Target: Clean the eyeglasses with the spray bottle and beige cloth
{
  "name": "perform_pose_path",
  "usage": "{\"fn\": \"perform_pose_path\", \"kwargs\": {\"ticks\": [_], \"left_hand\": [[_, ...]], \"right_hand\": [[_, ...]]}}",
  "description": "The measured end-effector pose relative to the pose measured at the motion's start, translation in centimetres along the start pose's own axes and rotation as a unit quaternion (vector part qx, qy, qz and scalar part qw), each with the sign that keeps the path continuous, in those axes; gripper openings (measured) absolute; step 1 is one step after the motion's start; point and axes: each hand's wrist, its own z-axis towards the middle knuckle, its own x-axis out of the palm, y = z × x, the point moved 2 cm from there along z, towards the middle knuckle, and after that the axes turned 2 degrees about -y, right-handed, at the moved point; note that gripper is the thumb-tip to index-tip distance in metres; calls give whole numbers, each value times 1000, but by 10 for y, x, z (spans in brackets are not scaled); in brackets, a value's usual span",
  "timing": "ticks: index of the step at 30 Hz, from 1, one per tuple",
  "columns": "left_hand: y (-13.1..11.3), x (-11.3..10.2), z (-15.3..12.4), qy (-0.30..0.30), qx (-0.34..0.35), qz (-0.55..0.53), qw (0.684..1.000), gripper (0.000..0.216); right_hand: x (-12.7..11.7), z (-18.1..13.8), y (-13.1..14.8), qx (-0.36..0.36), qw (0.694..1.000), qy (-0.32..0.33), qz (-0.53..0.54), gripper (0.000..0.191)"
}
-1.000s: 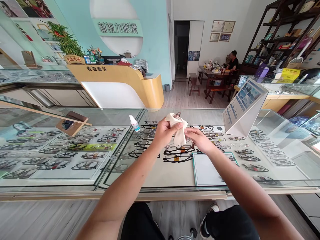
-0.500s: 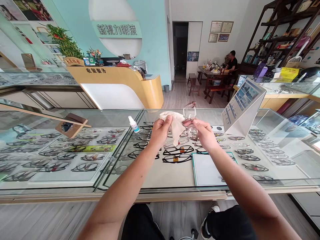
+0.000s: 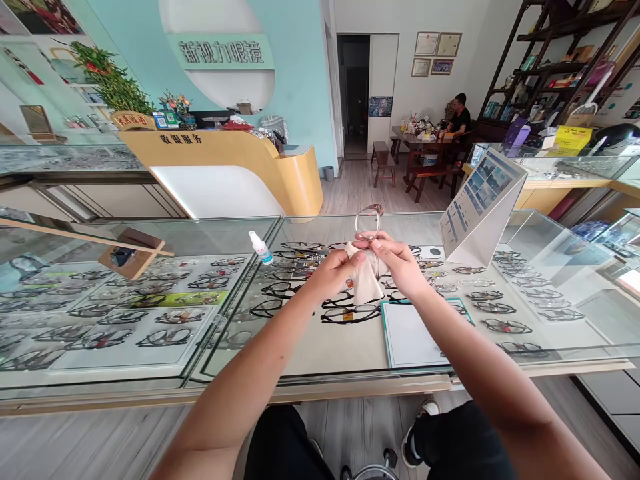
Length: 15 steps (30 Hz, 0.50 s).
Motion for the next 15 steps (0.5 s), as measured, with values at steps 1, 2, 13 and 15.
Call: {"fn": "perform_pose_path", "kwargs": {"ticks": [1,2,13,15], "left_hand": [[2,2,0,0,-3,-6,1000,80],[5,3,-1,-1,-7,-14,1000,80],[14,10,0,-27,-44,-101,994,78],[12,11,1,-23,-43,-111,993,76]], "right_hand": [[1,0,0,-1,1000,9,-3,50],[2,-1,-1,-3,1000,15,-6,51],[6,-1,-9,-9,999,40,-8,54],[7,-1,-9,-10,999,35,-6,53]]}}
